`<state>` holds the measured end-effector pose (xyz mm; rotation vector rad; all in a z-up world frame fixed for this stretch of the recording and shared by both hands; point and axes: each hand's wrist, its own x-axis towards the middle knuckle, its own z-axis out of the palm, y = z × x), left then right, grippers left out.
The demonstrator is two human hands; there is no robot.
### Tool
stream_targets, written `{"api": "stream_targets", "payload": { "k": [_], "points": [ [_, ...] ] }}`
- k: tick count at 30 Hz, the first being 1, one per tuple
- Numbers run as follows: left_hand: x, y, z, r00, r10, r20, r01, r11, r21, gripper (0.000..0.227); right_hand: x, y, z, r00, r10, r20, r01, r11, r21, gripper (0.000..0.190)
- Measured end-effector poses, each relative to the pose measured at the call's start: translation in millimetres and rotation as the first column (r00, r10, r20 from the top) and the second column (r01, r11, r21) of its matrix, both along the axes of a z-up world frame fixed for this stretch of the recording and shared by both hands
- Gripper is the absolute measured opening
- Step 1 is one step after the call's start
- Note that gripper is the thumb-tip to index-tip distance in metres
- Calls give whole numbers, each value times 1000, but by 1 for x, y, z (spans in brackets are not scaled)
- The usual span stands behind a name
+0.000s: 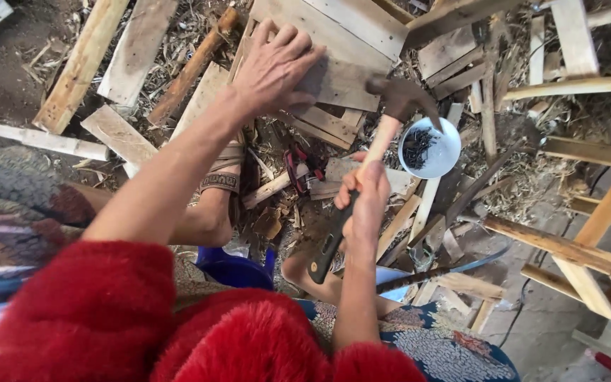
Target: The person assembles a wooden crate by hammering nails into wooden planks. They repeatedly pick up nails from a white bowl, position them on the wood, and strike them with a hammer. The person also flips the crate to work on different sides.
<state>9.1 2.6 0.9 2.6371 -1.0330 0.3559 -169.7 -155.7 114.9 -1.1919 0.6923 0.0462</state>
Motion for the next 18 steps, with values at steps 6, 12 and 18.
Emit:
{"api": "stream_targets", "payload": {
  "k": [6, 12, 18],
  "points": [
    [14, 2, 15, 977, -211, -37, 214, 959, 184, 83, -19, -12, 16, 996, -78, 38, 83, 985, -151, 27],
    [19, 7, 25, 927, -358, 113, 311, 901, 304, 84, -32, -20, 6, 987, -159, 33, 162, 978, -131, 29],
    [15, 5, 23, 951, -303, 68, 262, 901, 346, 90, -25, -22, -2, 985, -173, 0, 172, 982, -82, 28]
  ]
}}
